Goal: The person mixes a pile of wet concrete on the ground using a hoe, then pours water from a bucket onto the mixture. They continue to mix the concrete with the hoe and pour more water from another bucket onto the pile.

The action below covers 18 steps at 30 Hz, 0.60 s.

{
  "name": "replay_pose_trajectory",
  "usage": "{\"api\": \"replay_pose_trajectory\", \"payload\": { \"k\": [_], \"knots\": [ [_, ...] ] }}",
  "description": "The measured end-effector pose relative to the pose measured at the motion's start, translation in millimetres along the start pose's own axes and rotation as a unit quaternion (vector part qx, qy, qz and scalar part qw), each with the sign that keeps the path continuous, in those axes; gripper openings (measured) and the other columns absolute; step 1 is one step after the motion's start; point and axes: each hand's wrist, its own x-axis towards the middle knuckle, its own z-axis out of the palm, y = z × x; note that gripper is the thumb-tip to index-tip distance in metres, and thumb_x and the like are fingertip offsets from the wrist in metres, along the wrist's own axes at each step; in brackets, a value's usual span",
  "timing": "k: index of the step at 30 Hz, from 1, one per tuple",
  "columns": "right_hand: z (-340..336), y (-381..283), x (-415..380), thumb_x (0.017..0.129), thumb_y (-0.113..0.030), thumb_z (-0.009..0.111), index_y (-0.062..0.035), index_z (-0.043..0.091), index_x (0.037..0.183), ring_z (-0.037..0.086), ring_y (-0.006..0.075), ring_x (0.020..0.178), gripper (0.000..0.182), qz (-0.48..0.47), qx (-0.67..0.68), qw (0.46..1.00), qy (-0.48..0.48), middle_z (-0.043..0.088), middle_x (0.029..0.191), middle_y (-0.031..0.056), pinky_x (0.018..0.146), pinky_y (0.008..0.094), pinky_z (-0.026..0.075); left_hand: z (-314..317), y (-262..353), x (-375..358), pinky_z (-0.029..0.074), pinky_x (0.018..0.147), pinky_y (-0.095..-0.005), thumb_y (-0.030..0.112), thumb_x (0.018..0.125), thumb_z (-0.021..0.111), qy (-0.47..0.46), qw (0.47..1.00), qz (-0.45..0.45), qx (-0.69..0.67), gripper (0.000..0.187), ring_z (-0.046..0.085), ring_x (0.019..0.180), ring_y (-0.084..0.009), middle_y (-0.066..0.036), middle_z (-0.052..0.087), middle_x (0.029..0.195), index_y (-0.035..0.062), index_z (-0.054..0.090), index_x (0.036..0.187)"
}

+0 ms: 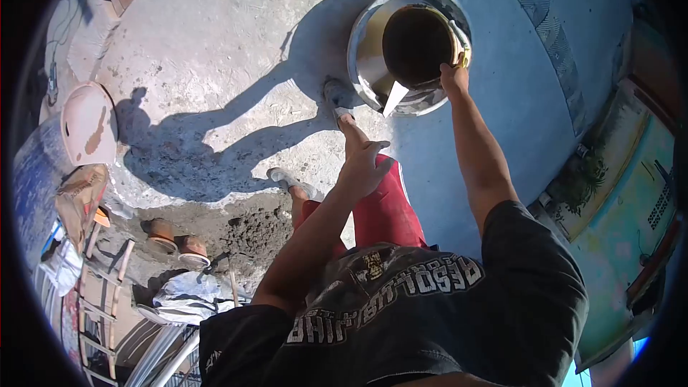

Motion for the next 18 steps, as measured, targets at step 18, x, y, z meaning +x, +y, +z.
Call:
{"api": "replay_pose_trajectory", "payload": {
  "k": [18],
  "knots": [
    [105.7,-16.5,75.1,0.080,-0.014,0.057,-0.0246,0.036,0.141,0.059,0.0460,0.106,0.066,-0.125,-0.072,0.989,-0.043,0.051,0.123,0.0224,0.093,0.0497,0.048,-53.8,-108.2,-171.2,0.047,0.080,-0.0285,0.019,0.091,0.057,0.212,0.885,-0.379,-0.169,0.041,0.060,0.097,-0.0165,-0.011,0.063,0.118,0.0023,0.055,0.128]
  ]
}}
